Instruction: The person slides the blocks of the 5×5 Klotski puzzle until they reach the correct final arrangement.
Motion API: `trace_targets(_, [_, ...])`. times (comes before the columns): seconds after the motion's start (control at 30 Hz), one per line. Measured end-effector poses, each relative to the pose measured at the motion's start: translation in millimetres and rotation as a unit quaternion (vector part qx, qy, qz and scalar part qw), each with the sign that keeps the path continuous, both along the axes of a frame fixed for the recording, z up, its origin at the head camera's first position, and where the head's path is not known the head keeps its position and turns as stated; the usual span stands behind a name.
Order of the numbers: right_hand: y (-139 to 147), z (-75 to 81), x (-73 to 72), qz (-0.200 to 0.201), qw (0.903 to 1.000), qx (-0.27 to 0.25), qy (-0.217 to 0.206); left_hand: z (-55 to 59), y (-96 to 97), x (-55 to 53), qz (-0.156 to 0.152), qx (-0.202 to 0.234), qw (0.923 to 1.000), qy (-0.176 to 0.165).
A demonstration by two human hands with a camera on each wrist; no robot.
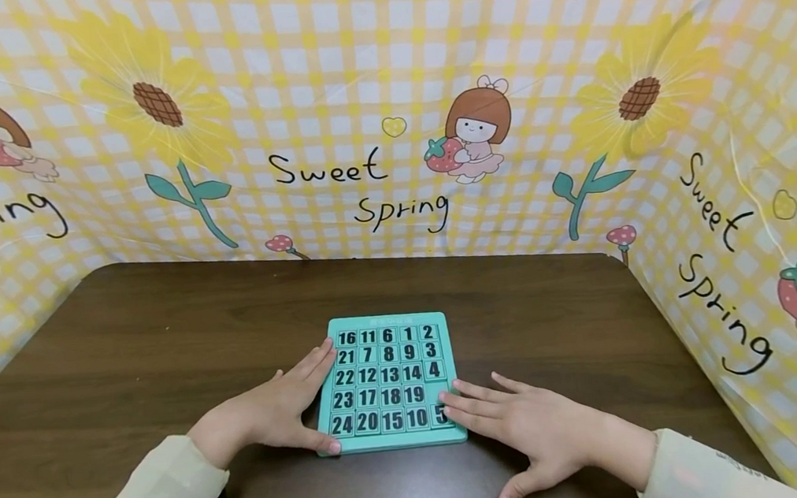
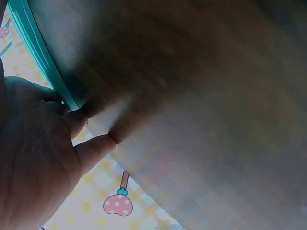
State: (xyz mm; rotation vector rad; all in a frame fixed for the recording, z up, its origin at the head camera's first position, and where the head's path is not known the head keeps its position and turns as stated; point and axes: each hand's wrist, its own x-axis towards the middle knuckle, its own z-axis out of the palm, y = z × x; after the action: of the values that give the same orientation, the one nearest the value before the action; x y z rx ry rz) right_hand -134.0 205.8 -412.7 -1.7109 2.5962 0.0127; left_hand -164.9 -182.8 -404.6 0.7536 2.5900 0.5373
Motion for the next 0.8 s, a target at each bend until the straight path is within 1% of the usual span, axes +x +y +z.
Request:
trace_targets(0.2, [2, -1.9, 6.5, 0.008, 0.9999, 0.004, 0.009, 2.2, 0.5, 1.0, 0.0, 0.003, 1.0, -0.002])
trace_targets(0.4, [2, -3.8, 7.1, 0.005, 0.9998, 0.006, 0.016, 1.4, 0.5, 1.9, 0.0, 0.005, 1.0, -0.002])
trace_targets(0.53, [1, -3.5, 3.8, -0.007, 0.9999, 0.006, 0.006, 1.0, -0.1, 1.9, 0.002, 0.005, 1.0, -0.001])
trace_targets(0.8, [-1, -1.0, -6.2, -0.032, 0.9988, 0.005, -0.035, -0.3, -0.4, 1.4, 0.0, 0.004, 1.0, 0.004])
